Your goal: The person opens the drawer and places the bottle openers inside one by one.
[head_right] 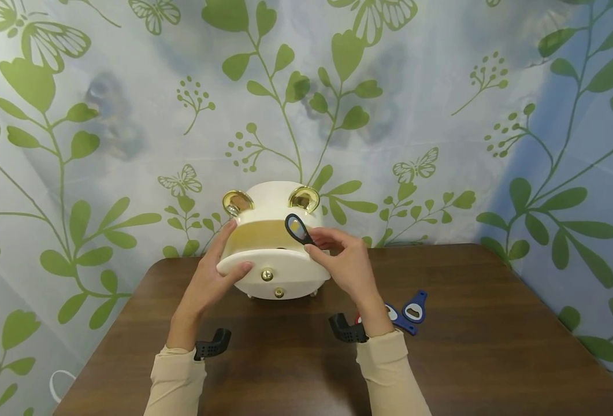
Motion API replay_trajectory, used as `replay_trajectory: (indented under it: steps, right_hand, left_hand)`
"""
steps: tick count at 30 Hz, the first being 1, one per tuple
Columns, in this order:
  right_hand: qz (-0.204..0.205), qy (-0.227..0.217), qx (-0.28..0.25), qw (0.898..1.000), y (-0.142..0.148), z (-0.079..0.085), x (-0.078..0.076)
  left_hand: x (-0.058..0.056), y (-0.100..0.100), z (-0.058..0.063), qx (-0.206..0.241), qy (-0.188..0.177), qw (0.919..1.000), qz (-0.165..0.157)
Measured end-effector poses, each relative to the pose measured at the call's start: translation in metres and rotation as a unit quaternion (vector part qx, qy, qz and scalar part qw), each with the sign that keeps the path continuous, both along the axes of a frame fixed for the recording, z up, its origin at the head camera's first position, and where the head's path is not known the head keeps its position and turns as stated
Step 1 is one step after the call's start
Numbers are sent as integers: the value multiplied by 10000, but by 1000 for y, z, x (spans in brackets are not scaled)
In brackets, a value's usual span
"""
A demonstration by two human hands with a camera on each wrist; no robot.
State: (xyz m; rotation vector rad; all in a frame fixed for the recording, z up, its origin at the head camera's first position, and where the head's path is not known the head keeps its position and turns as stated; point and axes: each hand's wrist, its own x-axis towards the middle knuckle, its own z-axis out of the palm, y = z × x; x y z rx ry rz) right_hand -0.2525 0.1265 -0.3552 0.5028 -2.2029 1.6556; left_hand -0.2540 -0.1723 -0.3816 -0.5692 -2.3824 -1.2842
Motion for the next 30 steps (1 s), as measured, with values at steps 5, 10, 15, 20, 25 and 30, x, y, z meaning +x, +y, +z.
replay_trajectory:
  steps: [5,10,15,20,25,30]
  right_hand:
    - [243,-278,-275,9989,-2,-1,-1]
    - [427,-553,-481,9964,-1,-1,-2]
    - [538,-685,-596,9944,0,-1,-2]
    - [563,-743,-597,9939,1,-2,-2]
    - [540,-815,-541,9937,2,-2,-2]
    - [504,-768,-556,9942,1,-3,-2]
  left_hand:
    - [-1,-1,-2,25,-14,10000,14]
    - [-2,0,-2,38,49,10000,-43]
    - [-2,0,-1,38,47,10000,-50]
    - [-2,0,0,62,72,9999,-63]
    - [-2,0,0,58,48,10000,-51]
    - [-1,0,0,33,23,10000,-28]
